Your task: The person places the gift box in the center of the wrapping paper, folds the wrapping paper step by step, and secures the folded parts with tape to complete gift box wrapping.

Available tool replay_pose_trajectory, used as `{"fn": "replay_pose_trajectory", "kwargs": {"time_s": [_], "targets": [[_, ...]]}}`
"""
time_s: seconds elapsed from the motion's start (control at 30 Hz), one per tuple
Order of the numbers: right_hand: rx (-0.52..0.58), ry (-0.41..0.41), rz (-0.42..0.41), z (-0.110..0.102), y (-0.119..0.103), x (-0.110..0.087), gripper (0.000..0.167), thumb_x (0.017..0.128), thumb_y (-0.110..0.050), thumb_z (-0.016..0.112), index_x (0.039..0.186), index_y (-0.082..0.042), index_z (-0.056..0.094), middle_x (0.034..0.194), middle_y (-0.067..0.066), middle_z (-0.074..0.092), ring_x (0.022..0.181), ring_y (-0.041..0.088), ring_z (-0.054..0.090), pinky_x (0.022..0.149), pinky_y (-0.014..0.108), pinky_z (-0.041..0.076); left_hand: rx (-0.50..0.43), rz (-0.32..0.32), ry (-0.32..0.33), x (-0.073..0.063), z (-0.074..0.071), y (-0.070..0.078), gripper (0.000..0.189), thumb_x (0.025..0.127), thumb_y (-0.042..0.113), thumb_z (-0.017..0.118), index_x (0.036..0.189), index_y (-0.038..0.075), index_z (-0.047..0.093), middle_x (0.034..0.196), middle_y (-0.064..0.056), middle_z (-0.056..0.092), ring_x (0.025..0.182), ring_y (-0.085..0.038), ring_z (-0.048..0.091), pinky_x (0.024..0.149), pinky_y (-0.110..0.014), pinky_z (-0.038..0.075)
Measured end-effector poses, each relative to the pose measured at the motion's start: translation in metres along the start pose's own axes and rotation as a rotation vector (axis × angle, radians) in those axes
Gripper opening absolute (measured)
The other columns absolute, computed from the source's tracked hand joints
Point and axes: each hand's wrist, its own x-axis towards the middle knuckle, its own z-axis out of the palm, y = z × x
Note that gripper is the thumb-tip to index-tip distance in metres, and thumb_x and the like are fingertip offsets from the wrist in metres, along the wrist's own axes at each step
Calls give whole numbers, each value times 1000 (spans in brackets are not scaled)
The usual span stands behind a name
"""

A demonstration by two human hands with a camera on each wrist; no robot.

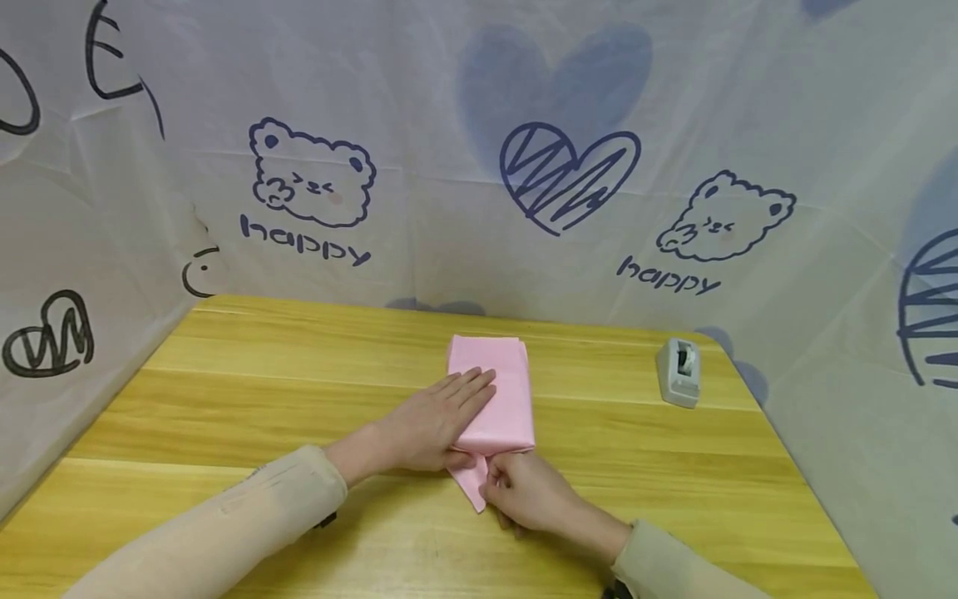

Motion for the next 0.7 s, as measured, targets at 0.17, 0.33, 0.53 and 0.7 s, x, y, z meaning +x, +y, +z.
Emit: {"fn": "replay_pose_trajectory", "kwargs": {"time_s": [0.17, 0.33, 0.53, 0.7], "targets": [[-84, 25, -7, 0, -1, -1, 25, 100, -15, 62, 76, -17, 57, 47, -10, 55, 34, 6, 53, 35, 23, 39, 4, -4, 5, 0, 1, -1, 95, 96, 53, 69, 159, -7, 30, 168, -25, 25, 155, -40, 26, 127, -47, 25], [-335, 138, -48, 1, -3, 0, 29, 95, -20, 68, 70, -23, 54, 51, -14, 48, 43, 3, 47, 43, 26, 38, 8, 1, -1, 0, 1, -2, 95, 95, 52, 69, 159, -7, 30, 168, -25, 25, 155, -40, 26, 127, -48, 25], [-465, 209, -74, 0, -5, -4, 31, 89, -27, 77, 68, -26, 53, 62, -13, 48, 55, 5, 45, 48, 27, 37, 22, -7, -45, 1, 0, -3, 92, 99, 51, 64, 161, -4, 27, 170, -23, 22, 157, -38, 23, 127, -47, 23], [-519, 216, -195, -8, -7, -15, 32, 86, -33, 82, 71, -26, 54, 69, -15, 50, 57, 2, 44, 49, 24, 38, 31, 1, -41, 0, -1, -2, 91, 99, 51, 64, 161, -6, 28, 169, -24, 24, 156, -40, 25, 126, -48, 25]]}}
